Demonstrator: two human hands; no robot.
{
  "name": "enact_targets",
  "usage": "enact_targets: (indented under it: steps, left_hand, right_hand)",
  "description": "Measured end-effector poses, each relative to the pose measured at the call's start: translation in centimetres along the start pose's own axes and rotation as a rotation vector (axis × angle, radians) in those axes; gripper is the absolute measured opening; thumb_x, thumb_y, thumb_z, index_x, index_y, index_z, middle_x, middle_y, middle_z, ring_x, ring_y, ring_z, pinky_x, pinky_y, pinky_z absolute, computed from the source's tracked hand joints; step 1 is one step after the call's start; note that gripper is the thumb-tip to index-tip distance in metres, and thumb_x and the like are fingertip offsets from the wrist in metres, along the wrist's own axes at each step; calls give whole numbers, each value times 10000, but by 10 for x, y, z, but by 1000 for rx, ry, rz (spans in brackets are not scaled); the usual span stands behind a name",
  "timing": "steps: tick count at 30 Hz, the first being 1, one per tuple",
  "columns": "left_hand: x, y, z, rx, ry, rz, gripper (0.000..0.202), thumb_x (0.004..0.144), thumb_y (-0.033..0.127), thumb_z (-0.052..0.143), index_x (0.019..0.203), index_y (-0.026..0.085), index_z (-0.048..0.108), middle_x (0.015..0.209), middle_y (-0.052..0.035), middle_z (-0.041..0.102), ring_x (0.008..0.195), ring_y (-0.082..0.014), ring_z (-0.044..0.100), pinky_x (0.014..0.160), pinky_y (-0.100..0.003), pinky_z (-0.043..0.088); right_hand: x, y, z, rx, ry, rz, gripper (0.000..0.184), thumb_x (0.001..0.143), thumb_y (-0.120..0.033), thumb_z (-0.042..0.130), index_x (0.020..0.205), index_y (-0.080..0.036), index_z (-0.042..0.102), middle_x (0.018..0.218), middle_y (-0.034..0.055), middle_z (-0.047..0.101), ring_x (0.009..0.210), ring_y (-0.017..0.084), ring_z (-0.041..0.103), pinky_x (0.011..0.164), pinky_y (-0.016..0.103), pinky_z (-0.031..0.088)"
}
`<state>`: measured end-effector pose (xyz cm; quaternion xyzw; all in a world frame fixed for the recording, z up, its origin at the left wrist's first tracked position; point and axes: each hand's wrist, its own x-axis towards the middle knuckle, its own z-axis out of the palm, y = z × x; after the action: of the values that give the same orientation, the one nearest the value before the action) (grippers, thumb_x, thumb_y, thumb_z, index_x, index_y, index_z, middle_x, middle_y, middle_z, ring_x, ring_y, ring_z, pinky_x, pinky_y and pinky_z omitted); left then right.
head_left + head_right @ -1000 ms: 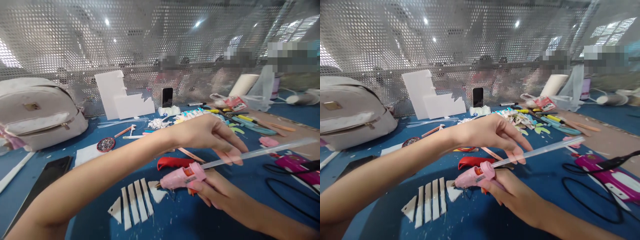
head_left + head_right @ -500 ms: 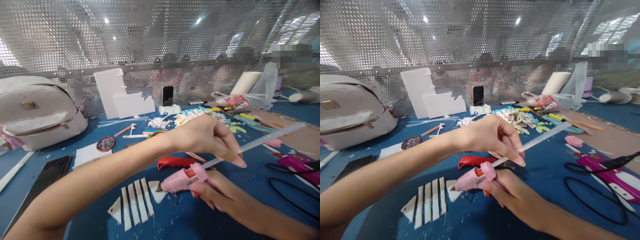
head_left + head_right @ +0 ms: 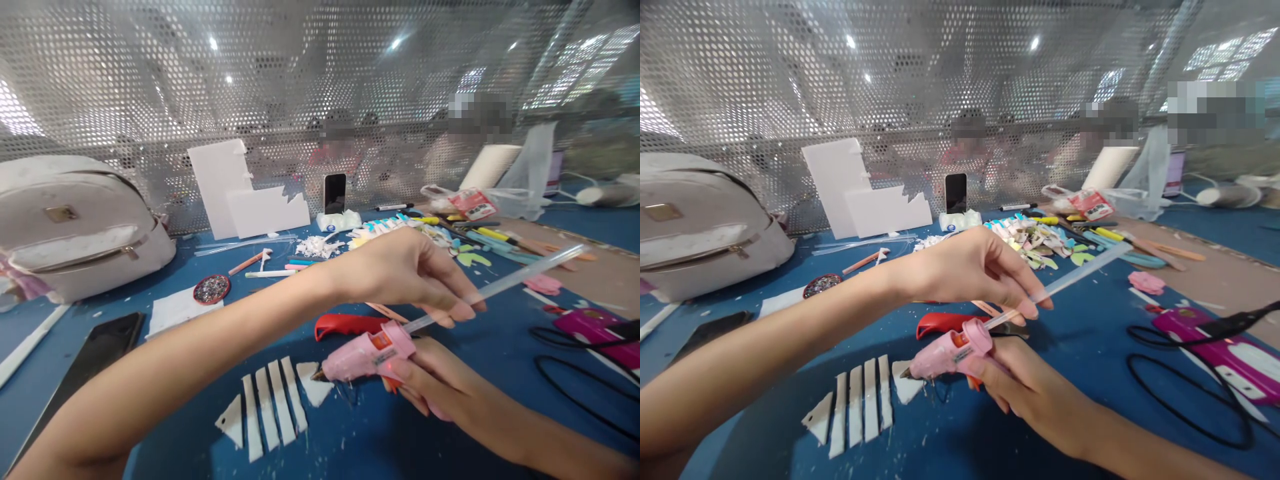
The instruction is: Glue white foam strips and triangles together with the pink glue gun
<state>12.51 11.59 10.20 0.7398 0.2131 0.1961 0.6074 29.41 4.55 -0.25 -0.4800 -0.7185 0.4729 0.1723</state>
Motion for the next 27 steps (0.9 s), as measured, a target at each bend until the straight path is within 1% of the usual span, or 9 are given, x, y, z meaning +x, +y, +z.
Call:
enact_targets:
  steps: [3, 5, 7, 9, 11, 15, 20, 23, 27]
  left_hand:
    - [-2, 1, 0, -38, 29, -3, 154, 792, -64, 623, 764, 72, 690, 579, 81, 623, 627, -51, 686, 748, -197, 579]
    - [-4, -1, -1, -81, 21, -6, 182, 799, -42, 644, 709, 115, 666, 595, 70, 627, 604, -46, 661, 741, -189, 584]
    - [-4, -5, -3, -83, 18, 10, 162, 792, -2, 676, 709, 136, 657, 606, 58, 633, 620, -56, 658, 728, -188, 575]
    - [-3, -9, -5, -47, 27, 38, 103, 770, 64, 722, 736, 139, 661, 642, 42, 645, 662, -70, 660, 700, -186, 554]
    - [-1, -12, -6, 0, 61, 60, 98, 752, 118, 749, 734, 137, 654, 662, 29, 637, 681, -79, 644, 645, -181, 523]
    - [3, -16, -4, 41, 86, 53, 170, 702, 159, 797, 682, 135, 630, 624, 28, 603, 638, -79, 587, 572, -188, 467]
    - [10, -24, 1, 43, 148, 27, 280, 653, 161, 832, 644, 155, 552, 552, 65, 544, 539, -57, 503, 530, -208, 405]
    - [12, -27, 2, 29, 141, 37, 241, 676, 152, 818, 667, 145, 578, 567, 52, 563, 544, -64, 512, 535, -217, 416]
    - [8, -22, -2, -20, 84, 26, 126, 753, 89, 742, 726, 118, 623, 648, 18, 623, 595, -63, 574, 611, -214, 477]
  right_hand:
    - [1, -2, 0, 49, -7, -13, 551, 935, -684, 446, 836, -172, 625, 616, -26, 483, 553, 129, 487, 520, 250, 410]
    - [2, -2, 0, 52, -35, -29, 564, 943, -685, 425, 833, -168, 621, 610, -30, 474, 551, 127, 483, 525, 252, 402]
    - [2, -1, 0, 42, -36, -28, 553, 952, -673, 418, 823, -171, 608, 612, -30, 470, 551, 127, 475, 519, 254, 389]
    - [1, 0, 0, 40, -5, -16, 531, 951, -664, 436, 810, -176, 593, 616, -30, 469, 548, 127, 469, 510, 257, 383]
    - [0, 0, 0, 33, 13, -16, 536, 941, -678, 442, 807, -179, 584, 619, -28, 476, 550, 130, 472, 512, 263, 389]
    - [0, 1, 0, -3, 11, -46, 575, 925, -721, 418, 767, -184, 553, 624, -18, 491, 557, 132, 473, 519, 267, 400]
    - [3, 7, -1, -20, 1, -59, 575, 952, -686, 398, 740, -179, 567, 605, -13, 495, 526, 122, 454, 485, 256, 367]
    - [5, 9, -1, -13, 16, -73, 579, 958, -675, 401, 729, -175, 582, 593, -11, 496, 517, 119, 454, 476, 253, 349]
    - [6, 9, 0, 22, -16, -78, 575, 965, -663, 404, 706, -175, 564, 555, -26, 471, 487, 105, 429, 452, 245, 300]
